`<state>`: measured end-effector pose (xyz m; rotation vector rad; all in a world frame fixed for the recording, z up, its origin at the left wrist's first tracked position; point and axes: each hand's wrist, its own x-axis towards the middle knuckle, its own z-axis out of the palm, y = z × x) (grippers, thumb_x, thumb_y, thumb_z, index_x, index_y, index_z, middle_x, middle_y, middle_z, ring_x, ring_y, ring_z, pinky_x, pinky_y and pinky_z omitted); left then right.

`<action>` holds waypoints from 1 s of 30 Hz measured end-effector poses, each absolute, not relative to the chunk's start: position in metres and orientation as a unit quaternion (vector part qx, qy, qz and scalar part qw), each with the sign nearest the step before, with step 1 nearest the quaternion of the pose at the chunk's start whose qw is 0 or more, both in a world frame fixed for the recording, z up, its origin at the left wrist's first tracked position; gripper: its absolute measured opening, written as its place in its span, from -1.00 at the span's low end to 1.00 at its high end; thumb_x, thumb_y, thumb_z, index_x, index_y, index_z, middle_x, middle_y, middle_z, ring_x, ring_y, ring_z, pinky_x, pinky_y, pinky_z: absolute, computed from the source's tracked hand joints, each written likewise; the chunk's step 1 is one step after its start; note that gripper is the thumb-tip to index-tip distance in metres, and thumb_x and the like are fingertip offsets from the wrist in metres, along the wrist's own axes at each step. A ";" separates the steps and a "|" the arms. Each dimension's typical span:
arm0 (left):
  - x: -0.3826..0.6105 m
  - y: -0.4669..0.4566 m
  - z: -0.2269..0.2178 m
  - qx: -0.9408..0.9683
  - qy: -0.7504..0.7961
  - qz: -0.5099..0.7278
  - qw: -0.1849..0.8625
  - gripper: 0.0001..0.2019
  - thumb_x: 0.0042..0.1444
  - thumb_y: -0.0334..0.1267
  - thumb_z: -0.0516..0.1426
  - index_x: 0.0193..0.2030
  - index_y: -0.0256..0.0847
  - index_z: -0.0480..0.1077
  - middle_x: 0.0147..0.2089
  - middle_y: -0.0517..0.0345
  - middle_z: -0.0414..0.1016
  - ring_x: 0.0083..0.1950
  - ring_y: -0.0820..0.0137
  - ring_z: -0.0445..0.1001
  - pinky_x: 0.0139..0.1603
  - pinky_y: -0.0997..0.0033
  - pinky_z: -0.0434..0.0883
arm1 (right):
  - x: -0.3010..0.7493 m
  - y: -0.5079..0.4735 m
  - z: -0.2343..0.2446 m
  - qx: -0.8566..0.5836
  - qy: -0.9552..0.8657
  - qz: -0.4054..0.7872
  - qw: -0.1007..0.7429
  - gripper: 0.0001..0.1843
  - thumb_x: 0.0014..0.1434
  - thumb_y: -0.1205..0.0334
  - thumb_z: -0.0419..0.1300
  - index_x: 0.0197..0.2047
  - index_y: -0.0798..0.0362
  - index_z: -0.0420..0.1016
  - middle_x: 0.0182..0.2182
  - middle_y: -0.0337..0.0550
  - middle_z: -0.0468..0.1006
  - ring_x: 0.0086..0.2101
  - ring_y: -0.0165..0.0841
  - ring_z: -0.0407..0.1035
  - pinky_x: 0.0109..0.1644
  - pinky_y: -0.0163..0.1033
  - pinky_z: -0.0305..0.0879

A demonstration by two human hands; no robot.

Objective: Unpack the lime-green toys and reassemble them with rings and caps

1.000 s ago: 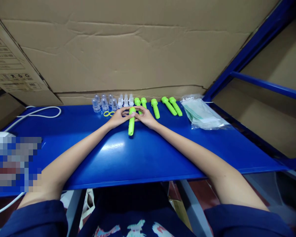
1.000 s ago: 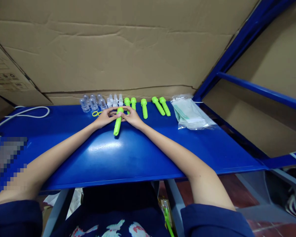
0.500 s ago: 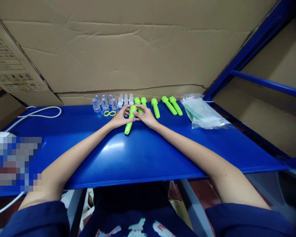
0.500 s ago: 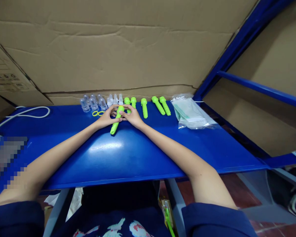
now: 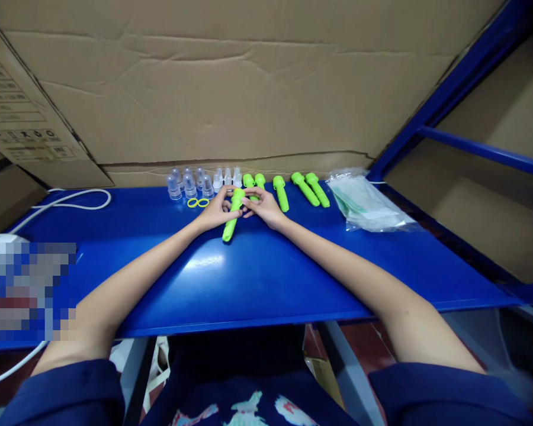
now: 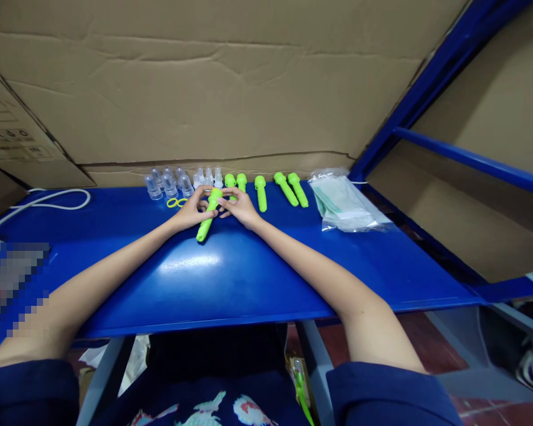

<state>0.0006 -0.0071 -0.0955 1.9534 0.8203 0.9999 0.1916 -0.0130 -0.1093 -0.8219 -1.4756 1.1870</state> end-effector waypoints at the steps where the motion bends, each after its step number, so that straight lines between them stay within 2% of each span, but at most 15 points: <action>1: 0.001 -0.008 -0.095 0.768 0.322 0.394 0.389 -0.35 -0.08 -0.28 0.32 0.16 -0.13 0.19 0.15 -0.03 0.39 -0.45 0.65 0.36 -0.40 0.54 0.31 | 0.192 -0.012 -0.110 -0.344 -0.614 0.485 0.519 -0.36 -0.05 -0.15 0.45 -0.05 0.03 0.35 -0.10 -0.11 0.48 -0.46 -0.47 0.43 -0.43 -0.27 0.53; 5: 0.001 -0.007 -0.096 0.768 0.324 0.392 0.389 -0.37 -0.08 -0.26 0.32 0.13 -0.15 0.18 0.11 0.00 0.40 -0.45 0.67 0.34 -0.42 0.56 0.28 | 0.191 -0.010 -0.111 -0.351 -0.611 0.465 0.535 -0.39 -0.09 -0.11 0.48 -0.11 0.04 0.37 -0.21 -0.16 0.49 -0.58 -0.56 0.29 -0.58 -0.37 0.30; 9: 0.002 -0.006 -0.097 0.765 0.326 0.391 0.396 -0.39 -0.07 -0.26 0.32 0.12 -0.17 0.19 0.11 0.01 0.42 -0.44 0.67 0.34 -0.41 0.56 0.27 | 0.191 -0.010 -0.110 -0.360 -0.608 0.458 0.540 -0.40 -0.10 -0.11 0.48 -0.14 0.04 0.38 -0.26 -0.19 0.49 -0.59 -0.56 0.25 -0.60 -0.37 0.22; 17: 0.002 -0.005 -0.097 0.771 0.322 0.393 0.385 -0.41 -0.06 -0.27 0.31 0.11 -0.19 0.22 0.22 -0.08 0.38 -0.35 0.60 0.39 -0.36 0.54 0.28 | 0.192 -0.012 -0.108 -0.348 -0.608 0.469 0.538 -0.39 -0.11 -0.11 0.47 -0.13 0.07 0.38 -0.28 -0.20 0.45 -0.56 -0.52 0.32 -0.55 -0.34 0.27; 25: 0.004 -0.006 -0.096 0.777 0.332 0.382 0.375 -0.43 -0.06 -0.25 0.30 0.09 -0.21 0.20 0.16 -0.09 0.41 -0.42 0.63 0.35 -0.38 0.53 0.29 | 0.191 -0.013 -0.107 -0.353 -0.608 0.463 0.540 -0.37 -0.14 -0.13 0.48 -0.15 0.08 0.41 -0.35 -0.24 0.44 -0.58 -0.54 0.30 -0.59 -0.38 0.22; 30: 0.004 -0.005 -0.097 0.780 0.334 0.375 0.373 -0.44 -0.05 -0.25 0.29 0.10 -0.21 0.20 0.10 -0.03 0.46 -0.42 0.63 0.38 -0.41 0.55 0.29 | 0.191 -0.014 -0.106 -0.358 -0.609 0.454 0.543 -0.39 -0.16 -0.15 0.49 -0.18 0.05 0.42 -0.40 -0.28 0.45 -0.60 -0.55 0.28 -0.61 -0.40 0.19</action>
